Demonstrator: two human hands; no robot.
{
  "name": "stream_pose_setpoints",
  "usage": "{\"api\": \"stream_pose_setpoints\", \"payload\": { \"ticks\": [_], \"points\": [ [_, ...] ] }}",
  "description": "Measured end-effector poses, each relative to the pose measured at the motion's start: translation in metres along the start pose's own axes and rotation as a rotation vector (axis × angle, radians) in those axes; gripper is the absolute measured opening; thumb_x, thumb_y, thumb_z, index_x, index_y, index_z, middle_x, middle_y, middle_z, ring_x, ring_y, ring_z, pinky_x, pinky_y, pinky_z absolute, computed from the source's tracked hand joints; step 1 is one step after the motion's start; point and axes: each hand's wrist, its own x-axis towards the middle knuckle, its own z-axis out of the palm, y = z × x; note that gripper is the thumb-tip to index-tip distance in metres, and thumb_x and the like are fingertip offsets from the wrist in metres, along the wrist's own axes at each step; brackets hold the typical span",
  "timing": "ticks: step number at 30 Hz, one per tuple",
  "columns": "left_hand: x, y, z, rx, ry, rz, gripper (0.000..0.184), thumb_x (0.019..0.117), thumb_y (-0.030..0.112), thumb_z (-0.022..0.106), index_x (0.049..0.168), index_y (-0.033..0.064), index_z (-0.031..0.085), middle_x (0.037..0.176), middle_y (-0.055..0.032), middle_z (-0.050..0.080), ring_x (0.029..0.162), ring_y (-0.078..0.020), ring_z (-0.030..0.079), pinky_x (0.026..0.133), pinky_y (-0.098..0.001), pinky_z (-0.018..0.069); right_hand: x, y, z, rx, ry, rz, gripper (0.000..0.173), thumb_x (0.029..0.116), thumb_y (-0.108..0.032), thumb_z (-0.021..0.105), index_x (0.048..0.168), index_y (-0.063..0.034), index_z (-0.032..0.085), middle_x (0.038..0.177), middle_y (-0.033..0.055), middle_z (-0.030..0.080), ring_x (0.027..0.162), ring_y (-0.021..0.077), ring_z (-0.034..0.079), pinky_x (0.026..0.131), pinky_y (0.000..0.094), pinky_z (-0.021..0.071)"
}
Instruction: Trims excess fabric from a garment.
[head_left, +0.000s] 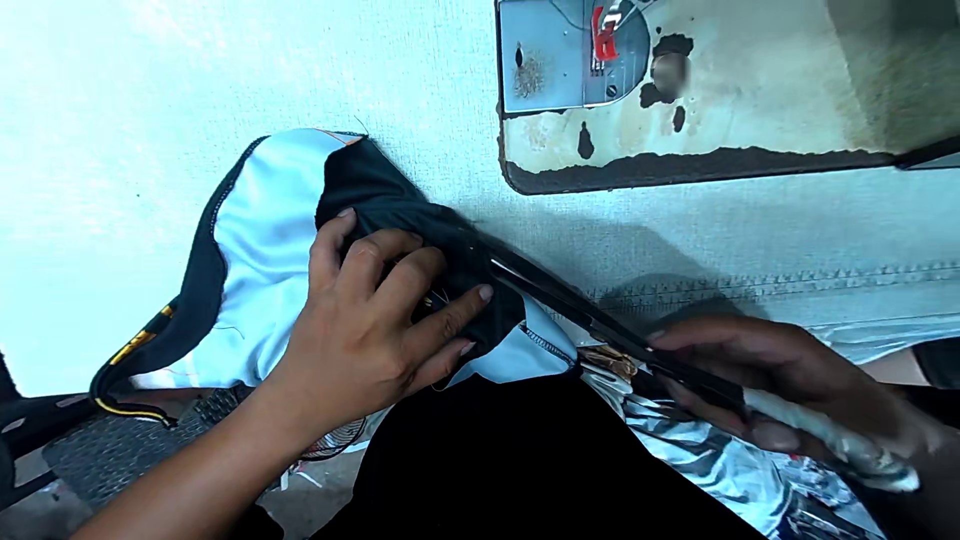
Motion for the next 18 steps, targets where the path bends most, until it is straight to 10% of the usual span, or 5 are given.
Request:
{"api": "stream_pose_setpoints", "payload": {
  "ticks": [6, 18],
  "points": [
    [-0.006, -0.005, -0.004, -0.133, 0.002, 0.094, 0.019, 0.1003, 0.014, 0.058, 0.11, 0.0159, 0.075, 0.109, -0.0142, 0.066, 0.124, -0.041, 0.055, 0.113, -0.0764, 0.0216, 0.018, 0.004, 0.004, 0.088, -0.042, -0.032, 0.055, 0.0956, -0.043, 0.071, 0.144, -0.0199, 0.056, 0.102, -0.0051, 0.067, 0.074, -0.0024, 0.061, 0.058, 0.0103, 0.0495],
    [-0.01, -0.01, -0.007, -0.273, 0.081, 0.147, 0.013, 0.1005, 0.011, 0.056, 0.101, 0.0132, 0.069, 0.109, -0.0122, 0.063, 0.127, -0.0348, 0.055, 0.116, -0.0737, 0.0225, 0.006, 0.011, 0.004, 0.308, -0.065, -0.086, 0.058, 0.095, -0.042, 0.071, 0.145, -0.0182, 0.056, 0.109, 0.0013, 0.071, 0.069, -0.0006, 0.062, 0.051, 0.0097, 0.0471]
  ]
}}
